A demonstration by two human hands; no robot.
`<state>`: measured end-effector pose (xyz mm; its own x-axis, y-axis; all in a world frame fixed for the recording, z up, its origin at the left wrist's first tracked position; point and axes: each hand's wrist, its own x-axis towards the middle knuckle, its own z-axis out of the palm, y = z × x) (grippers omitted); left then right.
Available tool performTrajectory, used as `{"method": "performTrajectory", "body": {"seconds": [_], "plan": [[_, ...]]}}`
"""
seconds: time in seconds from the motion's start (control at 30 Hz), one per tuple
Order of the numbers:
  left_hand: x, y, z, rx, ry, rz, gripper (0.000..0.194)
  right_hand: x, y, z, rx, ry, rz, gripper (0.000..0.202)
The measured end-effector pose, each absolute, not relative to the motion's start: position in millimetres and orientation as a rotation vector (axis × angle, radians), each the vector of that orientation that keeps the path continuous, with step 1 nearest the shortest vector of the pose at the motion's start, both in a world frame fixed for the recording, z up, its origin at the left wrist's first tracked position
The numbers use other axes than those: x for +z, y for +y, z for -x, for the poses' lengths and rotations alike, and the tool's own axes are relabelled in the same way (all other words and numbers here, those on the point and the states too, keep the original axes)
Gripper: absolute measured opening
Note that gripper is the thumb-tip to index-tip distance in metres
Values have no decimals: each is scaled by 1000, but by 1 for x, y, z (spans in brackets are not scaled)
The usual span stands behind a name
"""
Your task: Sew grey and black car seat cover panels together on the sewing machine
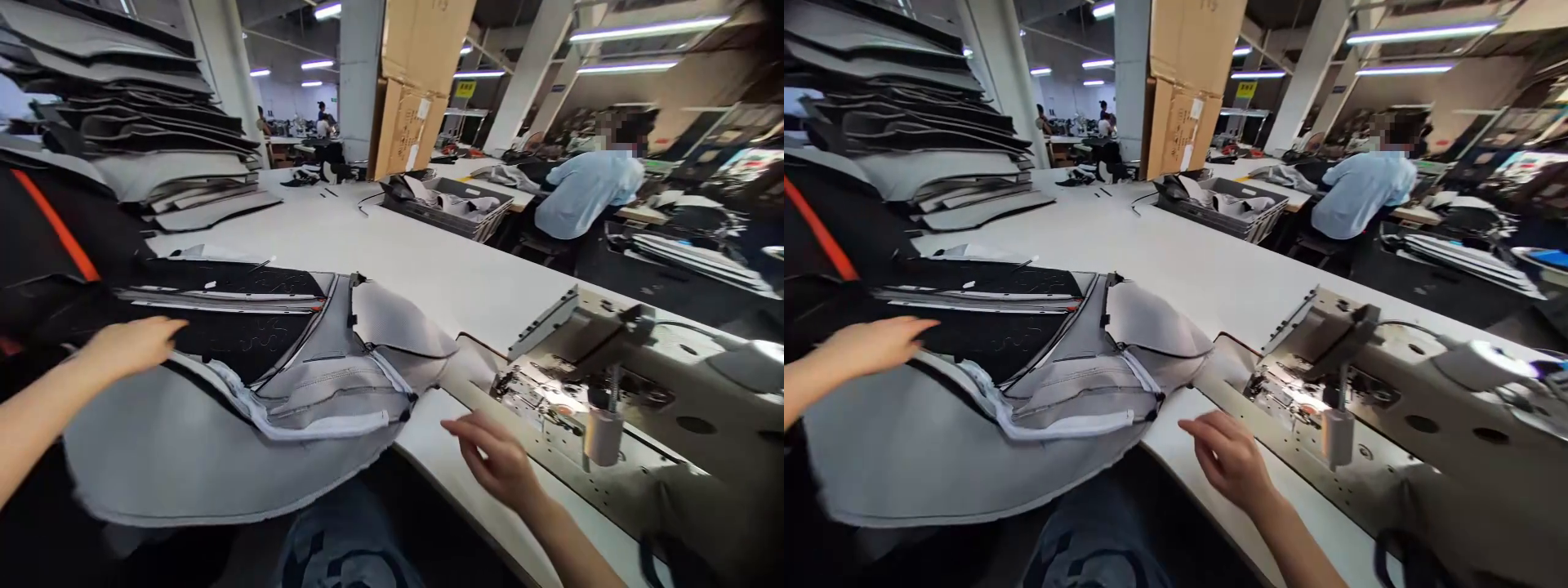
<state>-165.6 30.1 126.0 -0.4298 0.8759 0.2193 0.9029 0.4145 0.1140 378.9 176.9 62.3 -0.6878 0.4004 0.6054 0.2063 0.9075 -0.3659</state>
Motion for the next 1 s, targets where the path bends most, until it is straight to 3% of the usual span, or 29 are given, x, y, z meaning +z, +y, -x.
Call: {"method": "performTrajectory", "body": {"seconds": [0.13, 0.2, 0.3, 0.47, 0.67, 0.83, 1.0], "plan": [[121, 84, 33, -250, -2381, 2124, 36, 114, 207, -301, 179, -2477, 270, 33], [110, 105, -21, -323, -1920, 2464, 31, 127, 220, -267, 95, -2615, 204, 36], [87, 126, -62, -556, -1471, 2477, 32, 131, 236, -236, -11, -2840, 112, 33], [50, 138, -56, -976, -1339, 2384, 35, 122, 243, -221, -206, -3043, -75, 29], [50, 134, -51, -1173, -1303, 2404, 35, 127, 241, -207, -383, -3068, -159, 22], [54, 134, -56, -1193, -1212, 2541, 16, 137, 262, -224, -441, -2990, -353, 27], [51, 133, -59, -1285, -1146, 2376, 3, 129, 255, -232, -354, -2984, -219, 17]]}}
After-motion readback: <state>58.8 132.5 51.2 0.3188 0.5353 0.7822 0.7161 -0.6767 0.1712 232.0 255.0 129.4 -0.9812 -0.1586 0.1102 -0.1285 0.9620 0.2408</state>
